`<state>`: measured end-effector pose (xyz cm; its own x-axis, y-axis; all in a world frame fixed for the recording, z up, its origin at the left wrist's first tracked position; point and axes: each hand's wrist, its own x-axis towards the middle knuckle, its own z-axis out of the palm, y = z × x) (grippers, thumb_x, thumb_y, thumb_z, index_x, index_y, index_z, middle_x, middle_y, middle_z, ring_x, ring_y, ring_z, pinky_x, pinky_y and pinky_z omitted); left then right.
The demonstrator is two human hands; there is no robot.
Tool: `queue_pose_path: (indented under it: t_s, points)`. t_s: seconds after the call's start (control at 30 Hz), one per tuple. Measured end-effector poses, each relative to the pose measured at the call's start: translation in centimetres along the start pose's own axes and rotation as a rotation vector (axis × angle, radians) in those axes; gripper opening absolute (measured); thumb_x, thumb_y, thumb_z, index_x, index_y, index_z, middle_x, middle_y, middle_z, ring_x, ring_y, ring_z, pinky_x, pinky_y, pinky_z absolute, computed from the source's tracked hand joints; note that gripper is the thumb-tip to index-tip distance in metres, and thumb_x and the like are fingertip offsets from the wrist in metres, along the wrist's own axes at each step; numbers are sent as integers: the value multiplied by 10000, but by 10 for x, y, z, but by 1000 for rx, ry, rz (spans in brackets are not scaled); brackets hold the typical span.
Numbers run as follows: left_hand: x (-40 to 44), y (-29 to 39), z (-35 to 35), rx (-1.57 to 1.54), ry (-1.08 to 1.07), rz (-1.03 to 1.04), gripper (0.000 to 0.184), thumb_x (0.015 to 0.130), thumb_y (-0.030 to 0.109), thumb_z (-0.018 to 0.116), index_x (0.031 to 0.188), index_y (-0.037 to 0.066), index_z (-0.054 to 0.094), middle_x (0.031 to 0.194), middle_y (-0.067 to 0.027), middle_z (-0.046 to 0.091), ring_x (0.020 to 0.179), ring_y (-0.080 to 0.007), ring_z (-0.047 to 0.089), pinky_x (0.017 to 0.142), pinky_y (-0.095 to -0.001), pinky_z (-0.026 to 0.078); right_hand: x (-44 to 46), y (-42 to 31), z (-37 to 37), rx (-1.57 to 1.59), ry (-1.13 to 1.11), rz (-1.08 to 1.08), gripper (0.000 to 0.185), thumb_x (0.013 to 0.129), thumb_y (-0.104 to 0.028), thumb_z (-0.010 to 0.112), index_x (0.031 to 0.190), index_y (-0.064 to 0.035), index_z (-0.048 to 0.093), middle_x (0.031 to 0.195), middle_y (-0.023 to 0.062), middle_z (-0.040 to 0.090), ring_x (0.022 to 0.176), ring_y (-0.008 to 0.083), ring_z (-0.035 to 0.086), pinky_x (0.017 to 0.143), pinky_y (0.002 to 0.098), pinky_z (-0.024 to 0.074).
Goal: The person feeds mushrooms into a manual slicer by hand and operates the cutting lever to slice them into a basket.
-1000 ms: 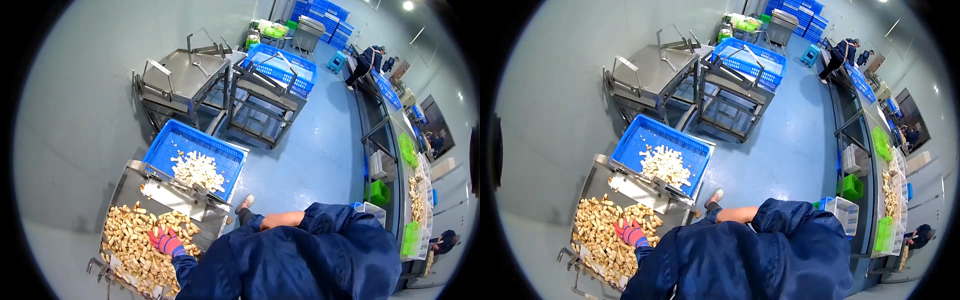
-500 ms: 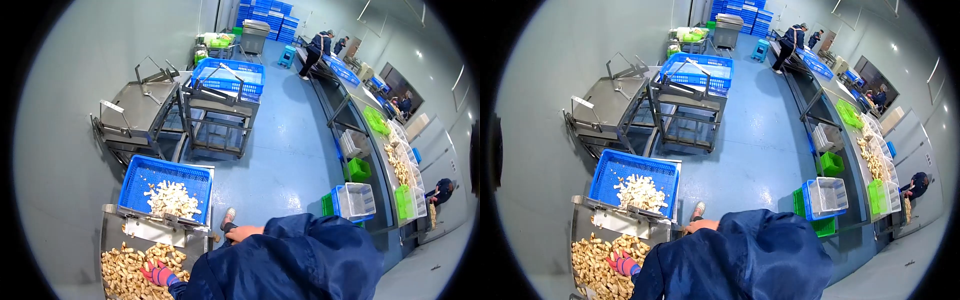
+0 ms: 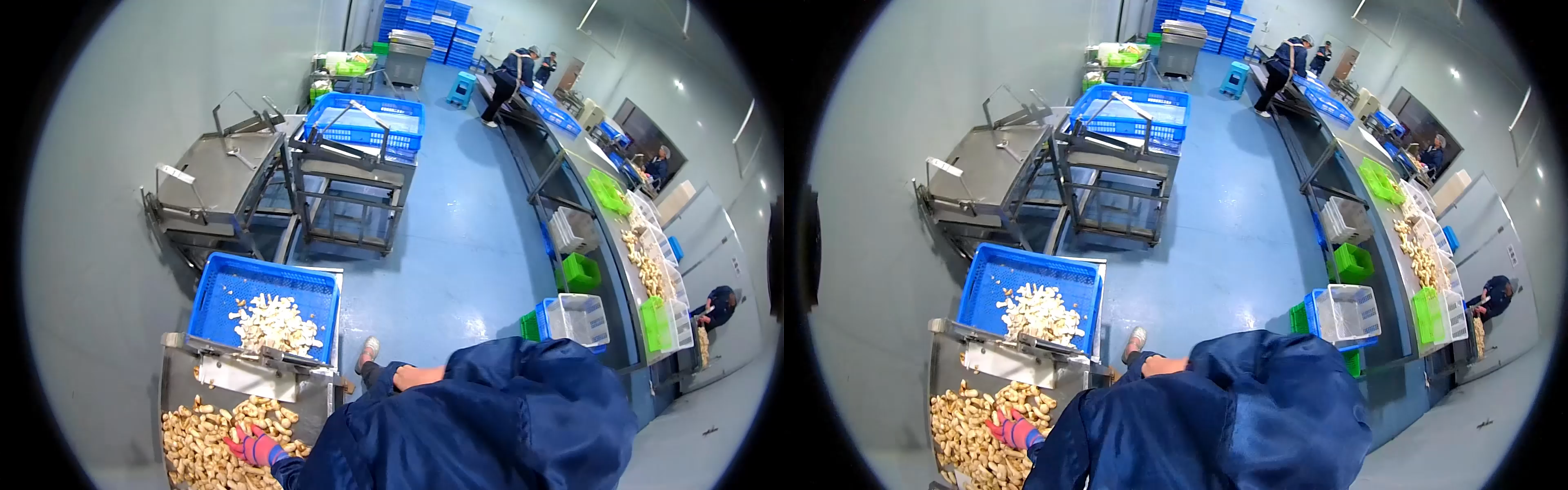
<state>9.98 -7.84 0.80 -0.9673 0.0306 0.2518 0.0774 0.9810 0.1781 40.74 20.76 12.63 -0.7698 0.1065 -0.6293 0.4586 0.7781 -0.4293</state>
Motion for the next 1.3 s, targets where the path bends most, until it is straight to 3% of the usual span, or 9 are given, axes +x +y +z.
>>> queue_pose_path:
  t_s: [0.2,0.67,0.8,0.9,0.97,1.0,1.07,1.13,1.3]
  points:
    - [-2,1,6,-44,27,11,396,781,376,624,1145,231,570,1391,-74,291,1243,-303,309,968,-446,332,61,0,20,844,172,564,359,830,-243,526,1032,53,537,949,161,590,935,266,568,808,359,453]
    - [4,-8,21,-14,59,88,421,773,409,629,1144,212,594,1369,-112,345,1225,-294,366,981,-404,343,9,11,-21,320,49,256,322,795,-181,581,1062,-6,540,927,100,606,866,209,578,767,302,460]
    - [7,-23,41,8,119,80,425,769,405,636,1167,268,576,1364,-87,362,1208,-284,379,986,-399,338,-42,-14,-60,249,-57,-73,323,785,-163,596,1071,-23,541,920,82,611,846,192,581,755,286,462]
    - [3,-12,29,-44,58,62,445,778,411,626,1150,169,597,1355,-135,360,1229,-293,365,977,-405,347,-74,-1,-91,631,-11,-210,328,778,-150,608,1078,-36,541,915,69,614,832,180,583,746,274,463]
    - [-1,-11,22,-53,216,222,403,777,395,641,1098,152,630,1310,-142,412,1181,-283,412,964,-401,357,-83,24,-103,1247,49,-66,325,774,-131,614,1076,-32,543,902,54,613,825,153,587,728,284,484]
    - [1,-21,32,-78,247,280,408,760,381,664,1088,141,632,1311,-150,406,1186,-293,405,958,-404,365,-85,29,-112,1422,133,-147,243,768,-118,611,995,-36,584,911,74,628,820,166,608,711,316,514]
    - [3,-21,29,-109,195,260,410,746,362,683,1088,140,629,1326,-161,376,1207,-306,371,960,-412,363,-96,30,-127,2072,86,-330,328,804,-78,560,1106,31,491,1002,153,595,903,253,606,798,371,509]
    - [0,1,6,-108,38,99,406,752,350,675,1108,163,617,1354,-168,328,1240,-316,321,977,-423,343,-62,80,-92,2312,341,-280,337,819,-68,540,1127,47,464,1031,177,576,933,274,596,846,399,496]
    - [-4,10,-7,-110,-15,73,397,770,321,655,1143,203,589,1367,-158,294,1244,-331,300,990,-430,317,-40,112,-53,2553,470,-355,330,846,-72,503,1162,12,461,1093,178,551,1008,286,562,902,423,466]
